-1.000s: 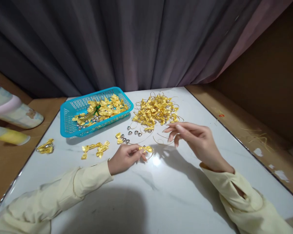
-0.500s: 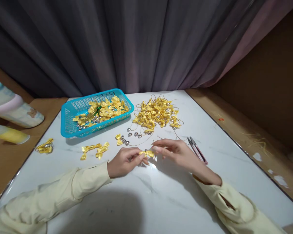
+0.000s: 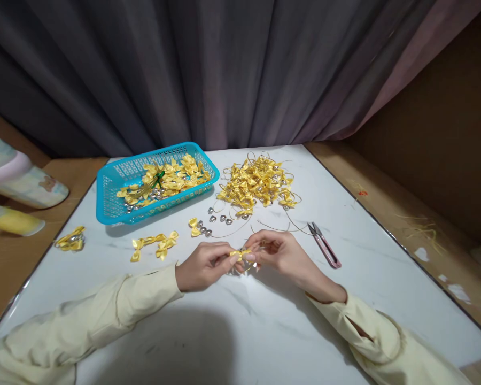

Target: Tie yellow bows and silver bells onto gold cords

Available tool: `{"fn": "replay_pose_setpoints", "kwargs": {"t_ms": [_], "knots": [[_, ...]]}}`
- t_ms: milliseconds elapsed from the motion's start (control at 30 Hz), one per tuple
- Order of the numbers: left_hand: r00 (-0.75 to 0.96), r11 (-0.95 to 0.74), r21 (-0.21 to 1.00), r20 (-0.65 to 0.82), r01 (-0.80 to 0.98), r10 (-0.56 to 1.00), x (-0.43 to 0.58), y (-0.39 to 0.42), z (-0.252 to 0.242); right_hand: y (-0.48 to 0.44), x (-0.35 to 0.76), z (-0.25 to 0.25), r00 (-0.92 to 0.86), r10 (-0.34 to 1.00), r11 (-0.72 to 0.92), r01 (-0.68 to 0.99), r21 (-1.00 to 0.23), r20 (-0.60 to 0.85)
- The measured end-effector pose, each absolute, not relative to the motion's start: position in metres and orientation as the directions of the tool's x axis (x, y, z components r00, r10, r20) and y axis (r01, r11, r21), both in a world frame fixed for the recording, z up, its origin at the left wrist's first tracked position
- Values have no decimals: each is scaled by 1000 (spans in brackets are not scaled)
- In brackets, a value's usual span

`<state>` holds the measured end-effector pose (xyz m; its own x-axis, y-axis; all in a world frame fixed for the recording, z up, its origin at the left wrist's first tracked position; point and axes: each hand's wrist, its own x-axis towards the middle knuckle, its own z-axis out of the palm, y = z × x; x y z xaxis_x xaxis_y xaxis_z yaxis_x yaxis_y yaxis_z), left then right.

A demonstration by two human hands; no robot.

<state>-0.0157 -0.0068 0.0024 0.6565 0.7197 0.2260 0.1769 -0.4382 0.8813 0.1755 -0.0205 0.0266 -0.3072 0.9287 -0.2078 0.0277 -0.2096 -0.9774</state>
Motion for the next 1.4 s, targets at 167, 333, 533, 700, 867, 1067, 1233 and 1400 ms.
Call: {"fn": "replay_pose_setpoints", "kwargs": {"t_ms": [167, 333, 533, 700, 867, 1067, 1233, 1400], "knots": [[662, -305, 936, 116, 177, 741, -16, -5, 5, -22, 173, 23, -284, 941, -201, -24, -979, -186], [667, -218, 964, 65, 149, 742, -16, -4, 7, -23, 171, 22, -252, 951, -202, -63, -977, -180], [674, -216, 966, 66, 142, 736, -15, -4, 7, -24, 170, 21, -240, 950, -232, -107, -967, -201], [661, -230, 957, 57, 179, 748, -16, -2, 6, -25, 171, 21, -299, 930, -263, -133, -956, -214], [620, -209, 960, 51, 184, 783, -15, -2, 4, -26, 170, 22, -304, 927, -273, -141, -952, -221], [619, -254, 949, 87, 187, 781, -16, -3, 4, -25, 169, 22, -287, 929, -290, -165, -943, -235], [615, -254, 946, 80, 201, 784, -16, -4, 3, -24, 170, 22, -256, 942, -263, -159, -952, -218], [619, -252, 943, 66, 218, 783, -15, -3, 2, -24, 170, 23, -247, 946, -250, -137, -959, -211]]}}
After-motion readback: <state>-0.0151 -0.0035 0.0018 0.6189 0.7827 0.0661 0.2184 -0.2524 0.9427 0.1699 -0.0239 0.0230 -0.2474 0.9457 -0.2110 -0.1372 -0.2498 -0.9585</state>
